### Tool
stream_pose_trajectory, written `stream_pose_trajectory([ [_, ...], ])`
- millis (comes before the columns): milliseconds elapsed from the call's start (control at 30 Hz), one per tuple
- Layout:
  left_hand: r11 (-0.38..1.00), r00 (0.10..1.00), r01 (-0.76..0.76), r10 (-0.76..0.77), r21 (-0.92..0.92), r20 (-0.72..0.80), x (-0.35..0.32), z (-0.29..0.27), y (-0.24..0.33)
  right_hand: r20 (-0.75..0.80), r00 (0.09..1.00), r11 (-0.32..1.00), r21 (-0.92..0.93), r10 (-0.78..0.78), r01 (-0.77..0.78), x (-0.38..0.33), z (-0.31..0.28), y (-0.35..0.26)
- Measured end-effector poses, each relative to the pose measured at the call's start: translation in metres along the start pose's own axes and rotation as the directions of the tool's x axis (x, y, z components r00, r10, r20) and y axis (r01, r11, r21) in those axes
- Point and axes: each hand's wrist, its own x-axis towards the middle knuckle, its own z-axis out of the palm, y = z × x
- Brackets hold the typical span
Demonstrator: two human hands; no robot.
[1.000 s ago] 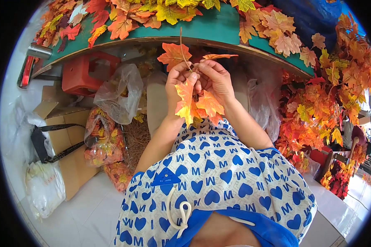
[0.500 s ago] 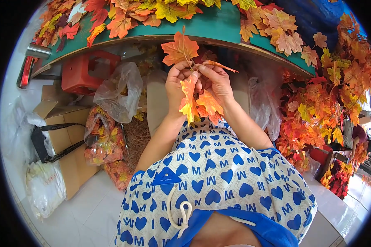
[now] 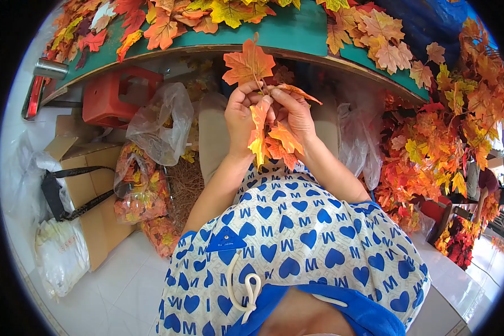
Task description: The person attaches individual artificial maple leaves to wire stems by hand to create leaf branches.
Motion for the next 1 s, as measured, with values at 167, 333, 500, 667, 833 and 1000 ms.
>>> stream_pose_trajectory([
  [167,0.999,1.0,-0.01,0.011,-0.044,0.023,-0.002,0.0,-0.002,0.012,1.0,0.998,-0.067,0.011,-0.01,-0.002,-0.002,-0.002],
  [333,0.999,1.0,-0.009,0.01,-0.037,0.026,-0.005,-0.001,-0.001,0.027,1.0,0.99,-0.138,0.009,-0.006,-0.001,-0.013,0.004],
  [500,0.998,0.999,-0.046,0.045,0.037,0.02,-0.004,-0.015,-0.012,0.108,0.994,0.979,-0.2,-0.014,0.035,-0.002,-0.025,0.013],
  [667,0.978,0.994,-0.091,0.078,0.19,0.077,0.0,-0.013,-0.004,0.145,0.989,0.991,-0.135,0.03,-0.01,0.0,-0.028,0.006],
  [833,0.862,0.998,-0.027,-0.01,0.507,0.069,0.003,0.01,0.002,0.275,0.958,0.901,-0.39,-0.083,0.19,-0.007,-0.049,-0.02],
  [1000,0.715,0.947,-0.28,0.314,0.641,0.063,0.006,0.0,-0.028,0.423,0.455,-0.303,-0.9,-0.783,0.314,-0.055,-0.022,-0.076],
])
